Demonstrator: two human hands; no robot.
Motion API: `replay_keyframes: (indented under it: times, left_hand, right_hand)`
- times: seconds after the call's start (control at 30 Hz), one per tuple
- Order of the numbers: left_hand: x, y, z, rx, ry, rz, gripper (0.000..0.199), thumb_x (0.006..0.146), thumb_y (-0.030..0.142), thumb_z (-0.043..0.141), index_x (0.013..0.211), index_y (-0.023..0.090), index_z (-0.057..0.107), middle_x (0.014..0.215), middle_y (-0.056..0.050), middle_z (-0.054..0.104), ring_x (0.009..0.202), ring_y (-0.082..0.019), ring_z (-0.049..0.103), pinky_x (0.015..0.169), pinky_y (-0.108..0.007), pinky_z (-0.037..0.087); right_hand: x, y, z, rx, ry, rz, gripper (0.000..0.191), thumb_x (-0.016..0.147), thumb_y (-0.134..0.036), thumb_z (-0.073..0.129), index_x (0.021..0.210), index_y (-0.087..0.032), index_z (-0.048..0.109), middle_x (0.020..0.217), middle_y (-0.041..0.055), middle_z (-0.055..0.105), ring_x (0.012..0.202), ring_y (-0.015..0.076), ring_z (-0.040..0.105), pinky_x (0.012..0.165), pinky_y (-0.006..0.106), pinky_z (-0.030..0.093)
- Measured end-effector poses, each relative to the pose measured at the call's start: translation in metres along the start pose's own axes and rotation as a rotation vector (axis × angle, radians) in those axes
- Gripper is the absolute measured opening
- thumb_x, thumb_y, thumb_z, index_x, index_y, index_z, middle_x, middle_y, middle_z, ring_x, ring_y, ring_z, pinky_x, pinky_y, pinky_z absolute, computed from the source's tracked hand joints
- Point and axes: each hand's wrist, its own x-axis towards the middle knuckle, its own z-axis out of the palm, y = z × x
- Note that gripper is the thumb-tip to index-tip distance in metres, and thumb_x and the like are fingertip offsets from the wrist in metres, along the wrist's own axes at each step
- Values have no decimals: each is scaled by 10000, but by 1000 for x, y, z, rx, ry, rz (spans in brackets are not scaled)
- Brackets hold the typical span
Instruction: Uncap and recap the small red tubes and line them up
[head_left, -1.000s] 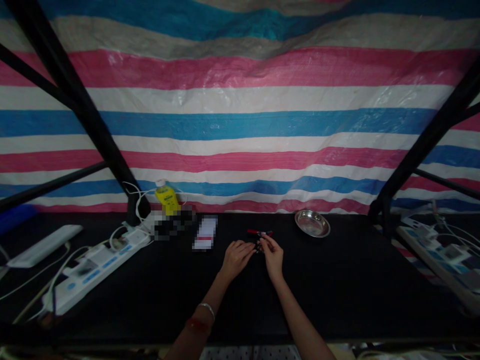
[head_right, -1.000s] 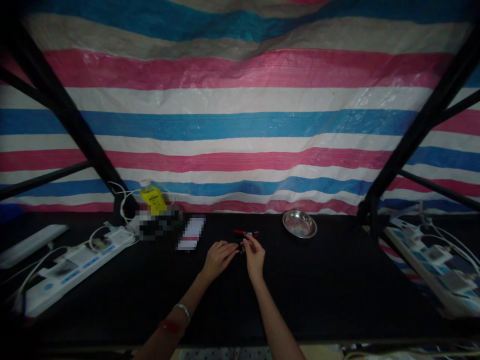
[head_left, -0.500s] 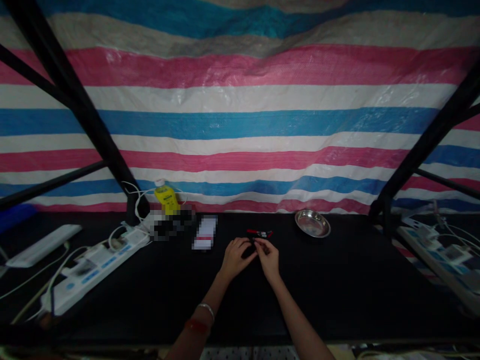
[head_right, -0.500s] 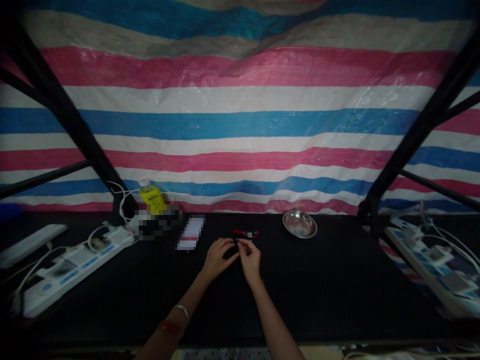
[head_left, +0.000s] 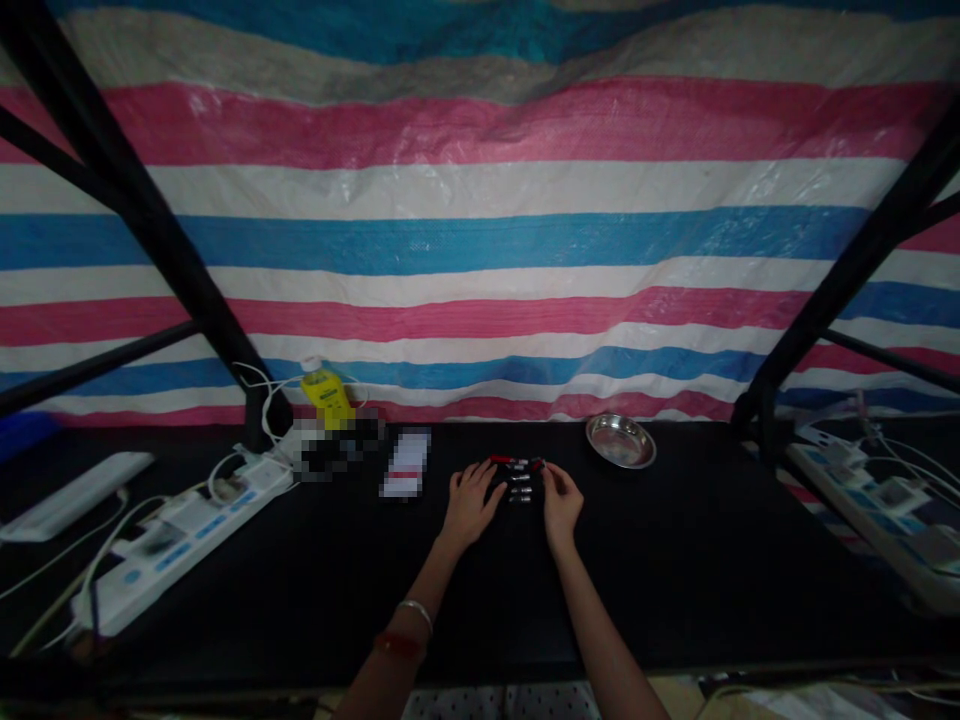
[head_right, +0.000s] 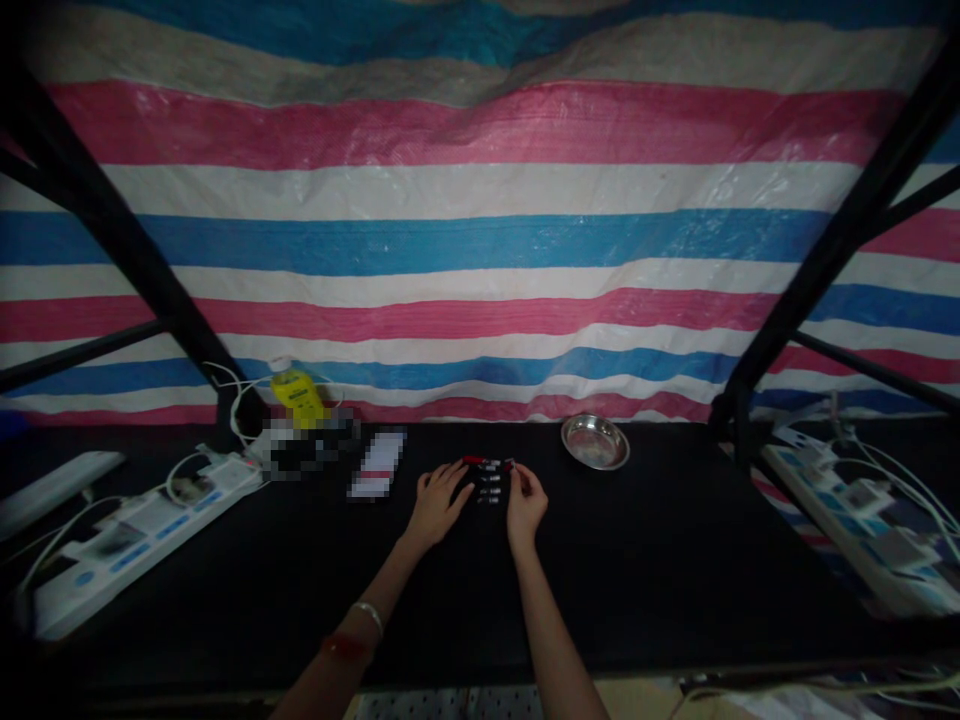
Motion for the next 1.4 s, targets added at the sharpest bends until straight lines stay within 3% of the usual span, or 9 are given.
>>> replay_keyframes:
  times: [0.27,0.5,0.67,0.8,1.0,1.17,1.4]
  left_hand:
    - [1,-6,1,-10,186,-142,284,907,292,374,1005,187,620,1038,-94,655,983,-240,568,883,-470,359]
    - [0,-20,4,-72,208,-315,203,855,211,444,939,206,629,970,-71,668,932,-242,575,822,-455,358]
    - [-1,-28,9,-86,200,-354,169,828,226,496,935,239,627,979,-56,664,934,-246,566,797,-438,360]
    - [-1,-28,10,-87,198,-313,159,831,231,495,926,230,623,941,-55,664,918,-245,567,796,-438,368]
    - [0,-18,2,-114,288,-174,252,897,245,388,1039,206,593,949,-67,642,900,-210,567,792,-387,417]
    - [-3,-6,-8,-153,277,5,281,912,212,345,1064,198,582,944,-63,633,901,-185,565,780,-343,452]
    - [-5,-3,-11,-194,262,77,285,919,206,327,1052,194,579,933,-70,629,889,-182,562,791,-359,462]
  right_hand:
    - [3,1,-2,-19,16,5,340,638,-396,635,818,-111,682,820,107,706,772,216,642,733,333,487]
    - [2,0,-3,-16,-4,23,337,646,-392,642,832,-115,687,805,100,707,734,208,639,692,321,489]
    - [0,-3,-1,0,-25,6,337,655,-404,646,839,-124,690,839,99,704,778,209,639,736,331,491]
    - [-2,-6,0,9,-86,-33,330,687,-410,627,861,-134,682,877,97,698,824,208,632,777,343,487]
    - [-1,-6,-1,17,-123,-81,313,721,-416,592,852,-141,663,874,90,686,822,193,622,787,331,472]
    - [2,-1,0,10,-186,-57,308,714,-431,595,829,-152,656,833,65,668,771,177,602,713,295,470]
    - [-3,0,2,-19,-331,-67,297,714,-440,601,814,-171,675,775,41,654,729,171,587,654,273,468]
